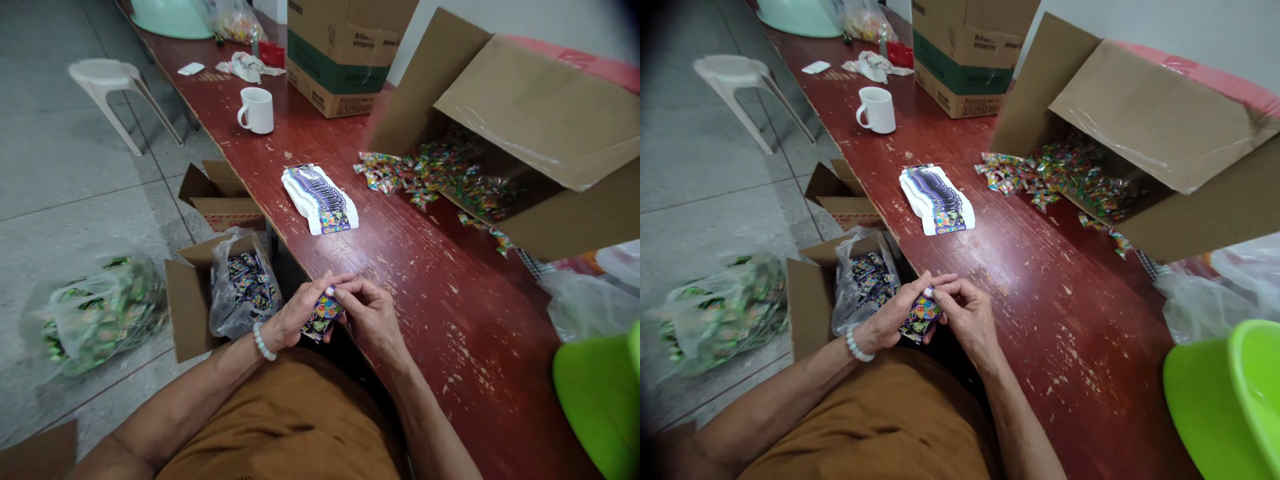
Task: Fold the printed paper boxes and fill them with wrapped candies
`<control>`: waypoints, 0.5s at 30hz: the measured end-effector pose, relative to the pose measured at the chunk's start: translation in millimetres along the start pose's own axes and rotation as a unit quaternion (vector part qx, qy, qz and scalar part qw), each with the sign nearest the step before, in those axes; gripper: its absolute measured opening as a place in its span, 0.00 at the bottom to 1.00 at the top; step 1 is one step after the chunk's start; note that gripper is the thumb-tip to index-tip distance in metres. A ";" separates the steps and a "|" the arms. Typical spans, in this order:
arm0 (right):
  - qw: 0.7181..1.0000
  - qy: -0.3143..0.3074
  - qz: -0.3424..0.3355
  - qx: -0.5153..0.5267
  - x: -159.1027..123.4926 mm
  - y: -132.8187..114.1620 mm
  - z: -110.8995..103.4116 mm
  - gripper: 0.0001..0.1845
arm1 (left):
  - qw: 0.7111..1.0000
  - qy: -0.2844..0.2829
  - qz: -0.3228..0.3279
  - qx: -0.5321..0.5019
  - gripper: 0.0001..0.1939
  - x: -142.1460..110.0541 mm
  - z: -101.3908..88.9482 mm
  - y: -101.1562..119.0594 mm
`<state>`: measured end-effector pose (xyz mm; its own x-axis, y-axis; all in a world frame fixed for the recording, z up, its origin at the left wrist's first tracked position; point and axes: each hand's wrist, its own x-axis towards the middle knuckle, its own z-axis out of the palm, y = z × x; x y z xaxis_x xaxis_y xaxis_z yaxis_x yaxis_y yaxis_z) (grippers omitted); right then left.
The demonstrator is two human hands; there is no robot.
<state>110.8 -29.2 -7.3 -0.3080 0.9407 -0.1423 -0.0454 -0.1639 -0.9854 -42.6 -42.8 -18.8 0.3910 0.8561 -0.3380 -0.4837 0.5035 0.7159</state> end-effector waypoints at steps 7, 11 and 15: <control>0.998 -0.046 -0.028 -0.039 -12.7 14.8 0.8 0.10 | 0.999 0.030 0.029 -0.025 0.26 1.0 3.2 -10.9; 0.999 -0.011 0.000 -0.031 -9.1 21.3 -15.0 0.17 | 0.986 0.092 0.098 0.102 0.29 -4.9 -15.3 -7.1; 0.994 0.098 0.008 -0.044 -4.1 16.5 -31.7 0.18 | 0.878 0.273 0.204 0.336 0.28 -17.5 -85.2 24.5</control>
<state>141.4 -26.3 -25.9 -0.1159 0.9794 -0.1655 0.0434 -0.1615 -0.9859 -127.9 -35.5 -47.5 -0.2307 0.9696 -0.0813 0.1471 0.1174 0.9821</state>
